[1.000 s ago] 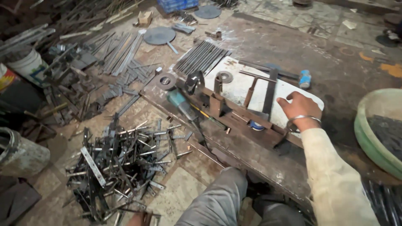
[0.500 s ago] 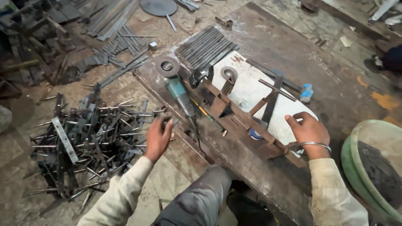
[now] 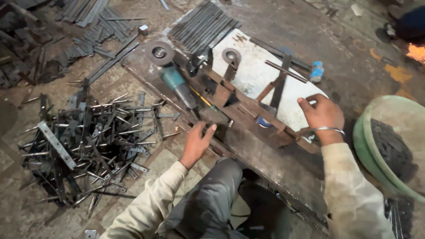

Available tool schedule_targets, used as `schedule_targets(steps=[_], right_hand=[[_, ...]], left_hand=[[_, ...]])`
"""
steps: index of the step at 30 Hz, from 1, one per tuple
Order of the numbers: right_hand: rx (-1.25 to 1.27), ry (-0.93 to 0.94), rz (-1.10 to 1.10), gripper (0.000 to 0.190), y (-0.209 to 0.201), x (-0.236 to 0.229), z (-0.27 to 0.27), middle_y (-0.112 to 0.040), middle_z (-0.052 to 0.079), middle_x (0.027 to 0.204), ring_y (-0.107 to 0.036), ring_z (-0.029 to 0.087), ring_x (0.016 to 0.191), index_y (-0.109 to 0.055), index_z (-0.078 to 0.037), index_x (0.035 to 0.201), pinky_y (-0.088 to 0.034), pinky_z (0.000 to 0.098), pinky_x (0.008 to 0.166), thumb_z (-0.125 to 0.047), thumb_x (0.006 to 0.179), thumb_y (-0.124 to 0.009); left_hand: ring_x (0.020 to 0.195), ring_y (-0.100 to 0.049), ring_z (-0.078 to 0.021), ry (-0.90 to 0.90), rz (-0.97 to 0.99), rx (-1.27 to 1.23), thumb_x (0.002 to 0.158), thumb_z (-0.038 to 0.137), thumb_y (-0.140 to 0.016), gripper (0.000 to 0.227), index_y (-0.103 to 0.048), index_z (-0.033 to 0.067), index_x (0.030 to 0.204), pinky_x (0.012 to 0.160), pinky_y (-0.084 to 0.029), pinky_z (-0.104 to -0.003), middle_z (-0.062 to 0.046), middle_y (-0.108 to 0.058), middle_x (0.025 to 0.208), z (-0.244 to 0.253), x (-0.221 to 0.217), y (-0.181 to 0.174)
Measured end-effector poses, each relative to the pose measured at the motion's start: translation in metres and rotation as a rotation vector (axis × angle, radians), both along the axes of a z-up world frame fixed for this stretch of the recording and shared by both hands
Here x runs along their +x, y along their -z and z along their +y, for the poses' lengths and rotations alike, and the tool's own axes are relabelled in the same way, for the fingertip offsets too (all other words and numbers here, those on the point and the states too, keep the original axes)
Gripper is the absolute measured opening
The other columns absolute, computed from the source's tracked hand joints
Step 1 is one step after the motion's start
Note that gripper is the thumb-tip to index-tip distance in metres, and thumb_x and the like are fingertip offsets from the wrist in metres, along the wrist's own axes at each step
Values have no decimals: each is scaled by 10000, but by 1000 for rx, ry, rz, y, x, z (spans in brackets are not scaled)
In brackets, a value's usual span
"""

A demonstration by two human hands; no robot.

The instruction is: Measuring and assembling metal rods into a jig fixture on a workbench in a manufacturing workshop.

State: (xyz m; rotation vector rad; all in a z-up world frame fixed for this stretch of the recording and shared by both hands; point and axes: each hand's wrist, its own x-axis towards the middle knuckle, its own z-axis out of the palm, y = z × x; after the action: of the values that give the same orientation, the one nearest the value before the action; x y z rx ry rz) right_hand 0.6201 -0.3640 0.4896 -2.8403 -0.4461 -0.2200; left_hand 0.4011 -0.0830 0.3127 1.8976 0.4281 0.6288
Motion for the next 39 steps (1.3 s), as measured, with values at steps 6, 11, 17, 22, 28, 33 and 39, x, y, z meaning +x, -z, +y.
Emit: schedule_targets(steps=[6,11,17,22,28,33,39], right_hand=[[301,-34,-217,376,7,-6,-2,-749,174,955,-723,373,888,-770,-85,1091,-548,456,765,-439,965,-765],[723,-75,-410,307,8,-63,-29,-740,162,1043,-726,274,939,-685,4,1159,-568,403,859,-265,1036,-768],[862,96,-362,267,64,-187,-80,-707,119,1095,-676,219,1007,-666,-10,1175,-535,351,934,-230,1036,-722],[758,406,-249,238,127,-268,-130,-724,108,1008,-687,225,909,-687,-21,1117,-530,344,820,-205,970,-719],[797,597,-1,226,150,-312,-156,-720,118,910,-696,235,803,-692,-8,1064,-532,343,721,-203,955,-722],[911,448,-14,234,132,-302,-143,-745,113,990,-708,186,891,-689,0,1129,-541,309,768,-157,956,-701],[964,239,40,264,119,-279,-106,-753,98,1059,-717,132,938,-690,-10,1166,-563,277,819,-159,948,-699]], left_hand=[[940,-670,-376,87,58,-51,954,387,-656,439,-672,-10,1140,810,-517,-410,-209,-702,1042,-25,-16,-24],[1009,-678,-339,131,67,-40,967,377,-662,446,-678,-10,1188,875,-515,-392,-209,-712,1097,-30,-35,4],[969,-715,-228,185,251,-273,961,374,-656,446,-691,2,1204,858,-551,-350,-146,-747,1105,-25,-56,29],[924,-707,-183,253,337,-364,1000,353,-620,447,-662,-9,1258,842,-549,-321,-126,-740,1069,-37,-47,24],[951,-700,-196,318,373,-214,997,368,-625,447,-675,-13,1226,858,-530,-326,-102,-749,1065,-77,-17,-17],[1004,-667,-162,414,113,-65,1009,363,-655,437,-685,-35,1185,908,-496,-304,-119,-736,1099,-94,3,-1],[847,-573,-181,337,197,-153,1007,363,-681,407,-695,-36,1087,784,-501,-345,-165,-680,910,-84,15,-40]])
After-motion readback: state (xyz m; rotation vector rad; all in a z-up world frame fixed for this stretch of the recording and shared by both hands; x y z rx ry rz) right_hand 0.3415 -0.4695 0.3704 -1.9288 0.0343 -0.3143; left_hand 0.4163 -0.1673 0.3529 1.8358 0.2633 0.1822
